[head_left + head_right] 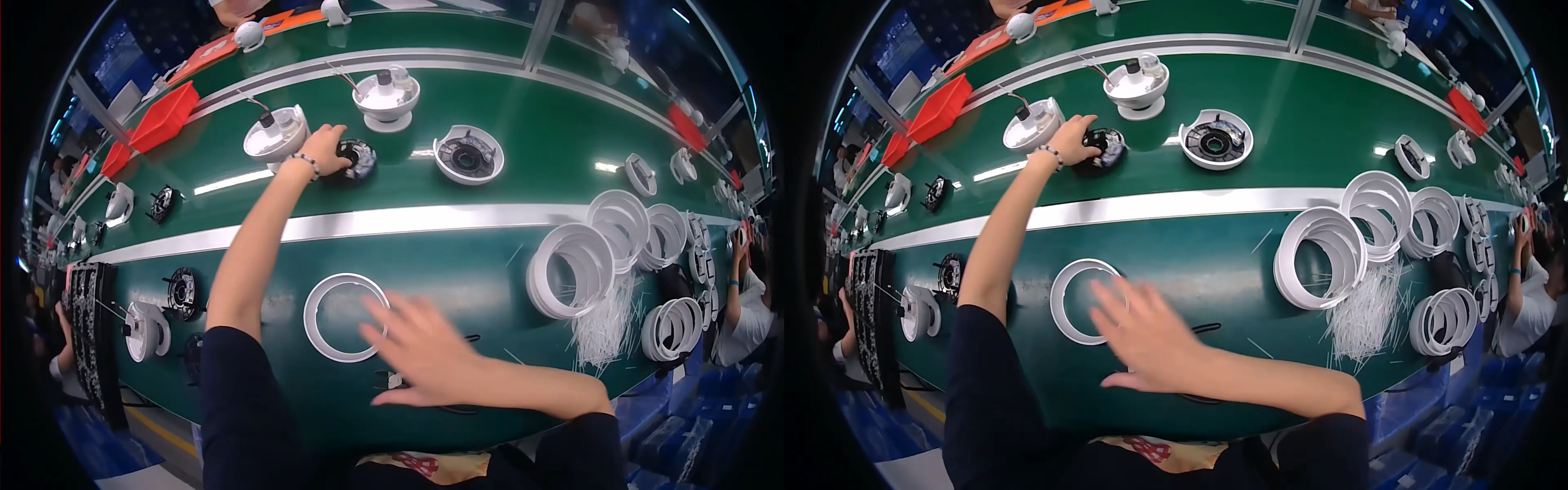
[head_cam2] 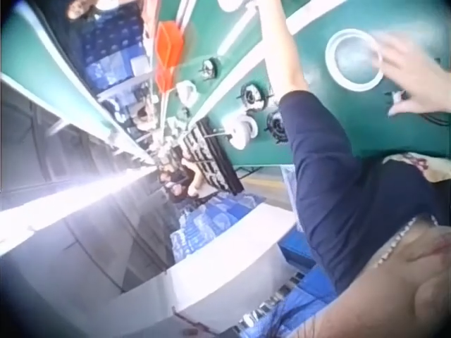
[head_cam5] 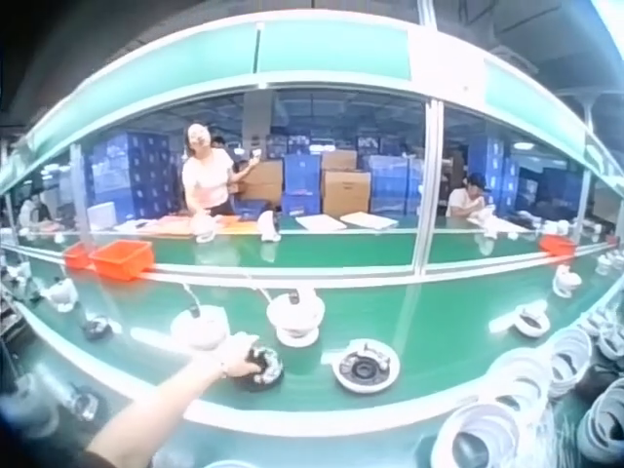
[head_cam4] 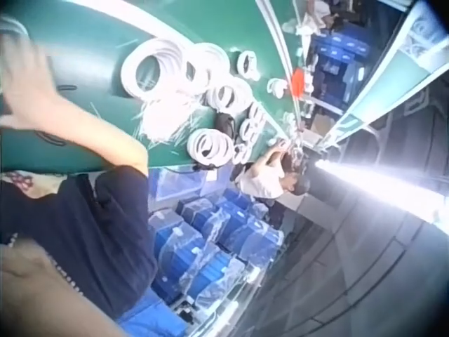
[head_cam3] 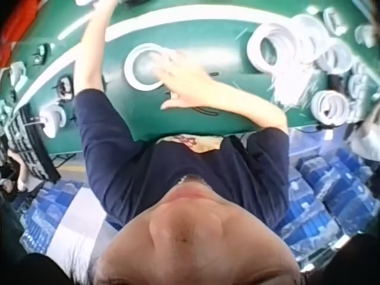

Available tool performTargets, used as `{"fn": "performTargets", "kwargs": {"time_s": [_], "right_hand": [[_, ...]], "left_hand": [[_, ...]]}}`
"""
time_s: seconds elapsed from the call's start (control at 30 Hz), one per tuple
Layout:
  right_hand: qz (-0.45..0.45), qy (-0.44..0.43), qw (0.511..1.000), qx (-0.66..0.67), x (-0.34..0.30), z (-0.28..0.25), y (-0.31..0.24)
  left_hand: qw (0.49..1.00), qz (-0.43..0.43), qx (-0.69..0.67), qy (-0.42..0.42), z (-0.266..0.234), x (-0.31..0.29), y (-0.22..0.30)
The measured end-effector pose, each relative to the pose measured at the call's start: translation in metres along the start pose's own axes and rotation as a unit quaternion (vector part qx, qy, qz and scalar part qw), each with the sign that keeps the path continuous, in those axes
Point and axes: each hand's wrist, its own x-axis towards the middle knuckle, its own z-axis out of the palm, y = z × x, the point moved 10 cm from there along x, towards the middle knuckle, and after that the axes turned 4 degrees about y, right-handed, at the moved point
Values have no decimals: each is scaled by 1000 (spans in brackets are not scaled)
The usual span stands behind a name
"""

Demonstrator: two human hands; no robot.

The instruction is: Assembling components of an electronic device, specifically parts of a camera housing, on an industrial production line.

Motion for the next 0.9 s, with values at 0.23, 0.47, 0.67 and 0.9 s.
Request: {"fn": "performTargets", "kwargs": {"time_s": [0.23, 0.47, 0.67, 0.9], "right_hand": [[-103, -106, 988, -50, 38, 96, -46], [-42, -59, 980, -186, 22, 38, 17], [18, 91, 993, -70, 36, -3, 27], [-24, -70, 995, -69, 34, 69, 15]], "left_hand": [[982, -157, -75, -72, 13, -40, -19], [909, -261, -321, -52, 29, -74, -25], [800, -242, -548, 43, 41, -84, -25], [761, -178, -603, 157, 36, -94, -22]]}}
